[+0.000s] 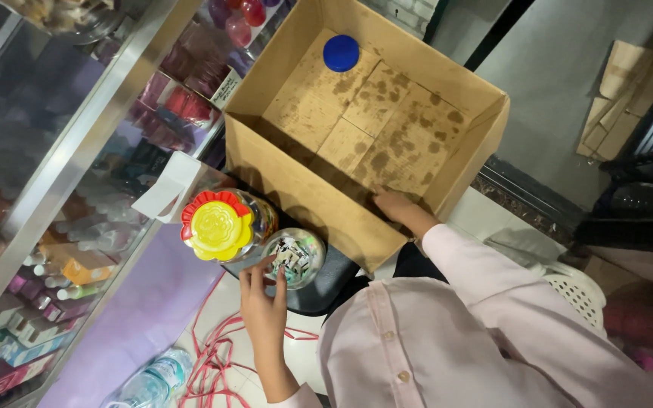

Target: Sorting small snack packets from a box into a jar and pouring candies into a container.

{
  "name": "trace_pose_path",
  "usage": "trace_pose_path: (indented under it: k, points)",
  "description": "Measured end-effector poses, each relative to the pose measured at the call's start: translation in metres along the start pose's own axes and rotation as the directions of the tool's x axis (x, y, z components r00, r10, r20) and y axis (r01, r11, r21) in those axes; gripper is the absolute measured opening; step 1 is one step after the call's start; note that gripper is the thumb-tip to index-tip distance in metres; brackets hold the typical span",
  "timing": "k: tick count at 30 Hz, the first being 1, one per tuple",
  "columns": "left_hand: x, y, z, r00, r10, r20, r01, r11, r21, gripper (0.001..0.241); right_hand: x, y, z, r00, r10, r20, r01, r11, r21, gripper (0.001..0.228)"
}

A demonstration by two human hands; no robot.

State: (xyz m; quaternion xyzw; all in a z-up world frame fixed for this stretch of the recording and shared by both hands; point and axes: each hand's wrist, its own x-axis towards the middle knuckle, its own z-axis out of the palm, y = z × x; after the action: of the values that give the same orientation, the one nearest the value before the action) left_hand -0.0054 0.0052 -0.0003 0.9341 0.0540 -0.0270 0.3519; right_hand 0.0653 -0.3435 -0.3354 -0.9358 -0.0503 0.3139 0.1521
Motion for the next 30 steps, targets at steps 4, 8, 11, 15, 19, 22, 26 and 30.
trace_pose_path:
  k: [4, 8, 11, 15, 19, 22, 26, 30]
  points:
    - [0.0, -0.006, -0.004, 0.994, 0.086, -0.062, -0.09, 0.994, -0.068, 0.027, -0.03, -0.006, -0.039, 0.999, 0.038, -0.003, -0.038, 0.999, 0.027, 0.024]
    - [0.001, -0.011, -0.014, 0.996, 0.055, -0.075, -0.06, 0.996, -0.073, 0.028, -0.101, -0.061, -0.151, 0.964, 0.26, -0.046, -0.219, 0.887, 0.407, 0.023]
    - [0.001, -0.028, -0.012, 0.992, 0.065, -0.107, -0.073, 0.995, -0.071, 0.024, -0.106, -0.063, -0.173, 0.94, 0.249, -0.234, -0.073, 0.817, 0.573, 0.017]
    - [0.001, -0.033, -0.011, 0.987, 0.087, -0.133, -0.098, 0.992, -0.084, 0.024, -0.127, -0.116, -0.198, 0.866, 0.149, -0.476, 0.249, 0.698, 0.671, 0.016]
    - [0.004, -0.043, 0.003, 0.98, 0.112, -0.162, -0.139, 0.976, -0.169, 0.033, -0.146, -0.186, -0.207, 0.875, -0.149, -0.46, 0.475, 0.446, 0.759, 0.019]
    - [0.002, -0.048, 0.021, 0.955, 0.18, -0.233, -0.236, 0.943, -0.235, 0.038, -0.145, -0.208, -0.202, 0.842, -0.359, -0.403, 0.529, 0.397, 0.75, 0.024]
    - [0.005, -0.037, 0.037, 0.909, 0.32, -0.268, -0.37, 0.915, -0.163, 0.043, -0.109, -0.194, -0.182, 0.84, -0.321, -0.437, 0.543, 0.512, 0.666, 0.036]
    - [0.015, -0.02, 0.054, 0.906, 0.398, -0.141, -0.413, 0.905, -0.102, 0.052, -0.063, -0.144, -0.175, 0.881, -0.227, -0.415, 0.472, 0.486, 0.735, 0.033]
